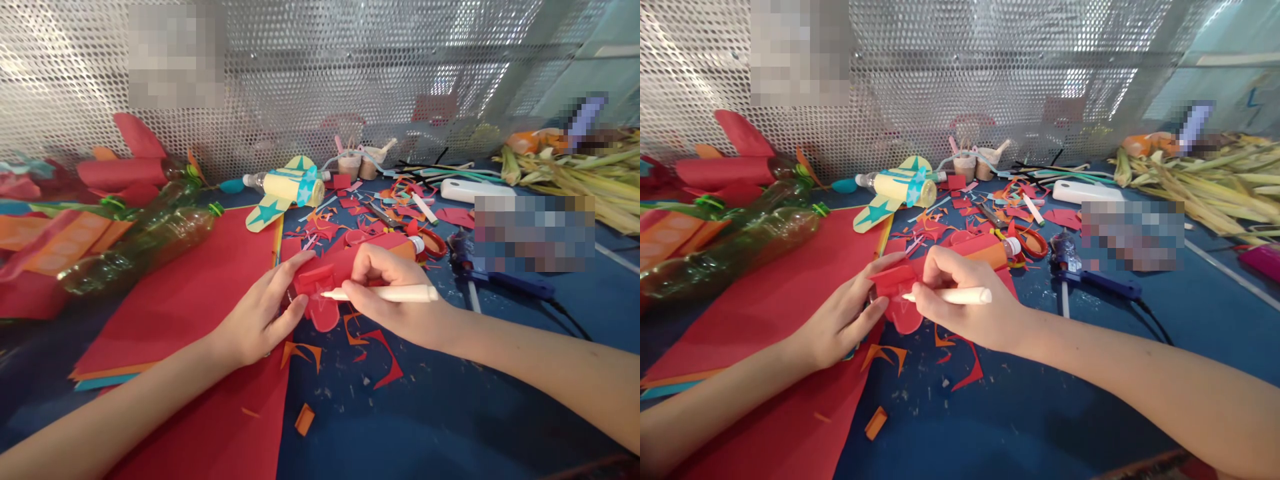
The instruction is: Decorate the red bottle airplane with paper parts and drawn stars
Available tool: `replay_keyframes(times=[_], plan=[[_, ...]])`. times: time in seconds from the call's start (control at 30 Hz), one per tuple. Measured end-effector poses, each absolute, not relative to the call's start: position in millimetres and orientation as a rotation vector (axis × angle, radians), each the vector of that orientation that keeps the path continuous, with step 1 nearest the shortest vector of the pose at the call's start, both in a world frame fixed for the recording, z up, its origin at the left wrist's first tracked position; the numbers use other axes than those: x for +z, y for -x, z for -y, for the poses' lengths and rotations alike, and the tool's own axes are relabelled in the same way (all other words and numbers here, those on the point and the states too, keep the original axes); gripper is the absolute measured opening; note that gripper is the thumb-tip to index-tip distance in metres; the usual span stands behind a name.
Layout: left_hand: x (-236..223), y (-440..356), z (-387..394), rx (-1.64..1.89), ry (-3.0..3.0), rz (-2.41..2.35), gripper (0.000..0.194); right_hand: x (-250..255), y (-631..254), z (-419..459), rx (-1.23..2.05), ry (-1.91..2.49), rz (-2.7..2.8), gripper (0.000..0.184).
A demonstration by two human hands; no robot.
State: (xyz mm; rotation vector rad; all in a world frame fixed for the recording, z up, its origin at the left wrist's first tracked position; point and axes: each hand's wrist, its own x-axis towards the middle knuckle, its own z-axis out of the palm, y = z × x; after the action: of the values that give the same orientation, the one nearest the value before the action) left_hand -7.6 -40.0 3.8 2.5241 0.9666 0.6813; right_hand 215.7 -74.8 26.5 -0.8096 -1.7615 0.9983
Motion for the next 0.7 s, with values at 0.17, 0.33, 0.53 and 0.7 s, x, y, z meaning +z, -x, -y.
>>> replay_keyframes(times=[0.17,0.33,0.53,0.7], plan=[[3.8,8.5,39.5,0.678,-2.552,-0.965,0.048,25.0,-216.0,74.2,1.006,0.827,1.762,0.025],[4.0,8.1,40.0,0.694,-2.559,-0.968,0.048,26.4,-216.4,75.5,1.0,0.838,1.768,0.026],[3.2,7.5,40.5,0.699,-2.536,-0.98,0.048,27.9,-217.5,76.6,0.978,0.861,1.792,0.025],[3.2,8.2,39.3,0.686,-2.535,-0.957,0.048,28.1,-216.8,75.5,1.013,0.847,1.789,0.025]])
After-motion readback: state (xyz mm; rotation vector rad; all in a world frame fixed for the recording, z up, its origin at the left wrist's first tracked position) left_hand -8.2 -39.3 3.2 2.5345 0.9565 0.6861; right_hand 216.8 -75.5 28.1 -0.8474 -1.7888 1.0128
